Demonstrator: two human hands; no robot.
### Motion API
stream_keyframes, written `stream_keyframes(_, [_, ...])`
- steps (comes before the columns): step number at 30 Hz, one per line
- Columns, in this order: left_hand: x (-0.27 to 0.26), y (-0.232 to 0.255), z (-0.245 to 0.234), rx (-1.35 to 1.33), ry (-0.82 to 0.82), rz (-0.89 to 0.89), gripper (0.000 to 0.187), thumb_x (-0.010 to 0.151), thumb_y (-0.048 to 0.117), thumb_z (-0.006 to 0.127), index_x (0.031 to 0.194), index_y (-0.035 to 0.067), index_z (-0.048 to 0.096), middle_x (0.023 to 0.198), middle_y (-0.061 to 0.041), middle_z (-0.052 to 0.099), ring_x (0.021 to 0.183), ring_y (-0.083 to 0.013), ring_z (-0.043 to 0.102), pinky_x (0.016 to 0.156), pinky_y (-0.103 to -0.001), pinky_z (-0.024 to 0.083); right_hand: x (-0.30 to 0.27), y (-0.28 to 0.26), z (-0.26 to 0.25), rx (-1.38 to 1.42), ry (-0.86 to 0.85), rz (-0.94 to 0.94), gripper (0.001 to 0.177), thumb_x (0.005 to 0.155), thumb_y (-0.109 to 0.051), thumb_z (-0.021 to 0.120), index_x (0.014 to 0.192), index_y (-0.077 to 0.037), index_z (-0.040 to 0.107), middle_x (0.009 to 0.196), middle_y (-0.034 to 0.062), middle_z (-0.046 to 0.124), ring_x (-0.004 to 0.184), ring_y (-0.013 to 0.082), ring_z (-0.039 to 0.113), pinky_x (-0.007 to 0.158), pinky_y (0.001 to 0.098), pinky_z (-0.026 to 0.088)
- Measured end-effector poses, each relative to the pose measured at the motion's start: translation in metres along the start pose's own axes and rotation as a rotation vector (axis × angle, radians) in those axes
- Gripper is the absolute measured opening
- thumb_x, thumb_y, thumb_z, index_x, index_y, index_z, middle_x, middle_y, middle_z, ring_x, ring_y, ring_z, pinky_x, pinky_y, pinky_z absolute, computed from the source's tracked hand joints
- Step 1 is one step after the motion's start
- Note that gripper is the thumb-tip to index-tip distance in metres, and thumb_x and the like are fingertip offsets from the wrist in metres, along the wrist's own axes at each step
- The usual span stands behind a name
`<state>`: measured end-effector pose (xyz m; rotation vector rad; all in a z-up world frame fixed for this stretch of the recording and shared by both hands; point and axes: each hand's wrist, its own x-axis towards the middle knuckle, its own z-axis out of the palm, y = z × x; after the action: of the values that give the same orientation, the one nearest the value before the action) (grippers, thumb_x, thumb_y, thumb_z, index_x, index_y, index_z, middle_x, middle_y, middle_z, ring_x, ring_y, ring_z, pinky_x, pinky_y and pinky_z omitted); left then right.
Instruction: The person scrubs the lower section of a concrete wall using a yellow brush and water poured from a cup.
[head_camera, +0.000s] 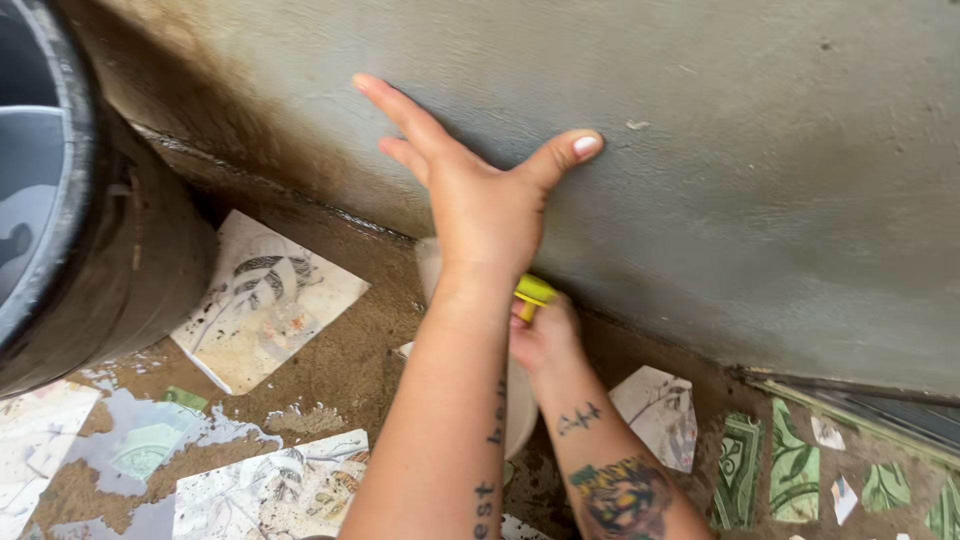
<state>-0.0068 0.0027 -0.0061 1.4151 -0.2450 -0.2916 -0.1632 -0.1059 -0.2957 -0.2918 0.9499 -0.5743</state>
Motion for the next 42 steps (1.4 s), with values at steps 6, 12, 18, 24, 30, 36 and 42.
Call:
stream_keyframes(6, [0.007, 0.007, -0.001, 0.003, -0.018, -0.019, 0.161, 0.065, 0.032, 0.101, 0.157, 0.011, -0.029, 0.169, -0.034, -0.008, 0.157, -0.0437, -0.02, 0.126, -0.051, 0.009, -0.032, -0.063, -0.038, 0.123, -0.117, 0.14, 0.026, 0.103, -0.018, 0.039, 0.102, -0.002, 0.059, 0.08, 0.0091, 0.057, 0.057, 0.0153, 0.05, 0.047, 0.0254, 0.042])
stream_keyframes(12, [0.007, 0.007, 0.0, -0.007, -0.011, -0.02, 0.162, 0.063, 0.032, 0.101, 0.156, 0.011, -0.03, 0.169, -0.034, -0.009, 0.157, -0.0444, -0.022, 0.125, -0.052, 0.008, -0.047, -0.117, -0.083, -0.027, 0.356, -0.148, 0.031, 0.103, -0.026, 0.038, 0.096, -0.009, 0.064, 0.062, 0.0019, 0.042, 0.045, 0.012, 0.034, 0.039, 0.0279, 0.03])
stream_keyframes(18, [0.009, 0.007, 0.0, 0.015, -0.012, -0.012, 0.161, 0.064, 0.034, 0.101, 0.157, 0.011, -0.029, 0.169, -0.031, -0.008, 0.158, -0.0449, -0.019, 0.126, -0.053, 0.008, -0.017, 0.007, 0.024, -0.152, -0.047, 0.084, 0.03, 0.108, -0.024, 0.037, 0.092, -0.008, 0.055, 0.07, 0.0034, 0.05, 0.051, 0.0131, 0.042, 0.042, 0.0263, 0.034])
stream_keyframes(24, [0.011, 0.005, 0.001, 0.056, -0.019, 0.045, 0.16, 0.066, 0.036, 0.102, 0.156, 0.01, -0.028, 0.172, -0.028, -0.014, 0.156, -0.0467, -0.02, 0.126, -0.054, 0.004, -0.058, -0.118, -0.062, 0.129, 0.405, -0.036, 0.031, 0.109, -0.029, 0.04, 0.109, -0.004, 0.057, 0.084, 0.0106, 0.059, 0.053, 0.0096, 0.048, 0.041, 0.0223, 0.037])
stream_keyframes(30, [0.017, 0.0, 0.002, 0.036, -0.014, 0.052, 0.161, 0.066, 0.036, 0.102, 0.157, 0.009, -0.029, 0.171, -0.028, -0.013, 0.157, -0.0464, -0.02, 0.127, -0.054, 0.004, -0.039, -0.153, -0.126, 0.076, 0.561, -0.18, 0.037, 0.107, -0.041, 0.039, 0.093, -0.012, 0.057, 0.066, 0.0026, 0.046, 0.043, 0.0102, 0.043, 0.037, 0.0248, 0.035])
stream_keyframes(36, [0.014, -0.008, 0.005, 0.052, 0.001, 0.093, 0.16, 0.067, 0.034, 0.103, 0.157, 0.009, -0.027, 0.172, -0.029, -0.013, 0.158, -0.0475, -0.014, 0.128, -0.054, 0.003, -0.015, -0.027, -0.021, -0.104, 0.101, 0.062, 0.035, 0.105, -0.035, 0.036, 0.091, -0.011, 0.056, 0.066, 0.0056, 0.049, 0.047, 0.0169, 0.042, 0.043, 0.0305, 0.036])
stream_keyframes(42, [0.011, -0.009, 0.0, 0.067, -0.031, 0.079, 0.158, 0.072, 0.036, 0.102, 0.158, 0.01, -0.028, 0.172, -0.03, -0.01, 0.159, -0.0459, -0.015, 0.128, -0.053, 0.002, -0.06, -0.144, -0.073, 0.042, 0.108, 0.061, 0.025, 0.101, -0.018, 0.034, 0.094, -0.008, 0.056, 0.074, 0.0084, 0.051, 0.051, 0.0156, 0.042, 0.043, 0.0285, 0.036])
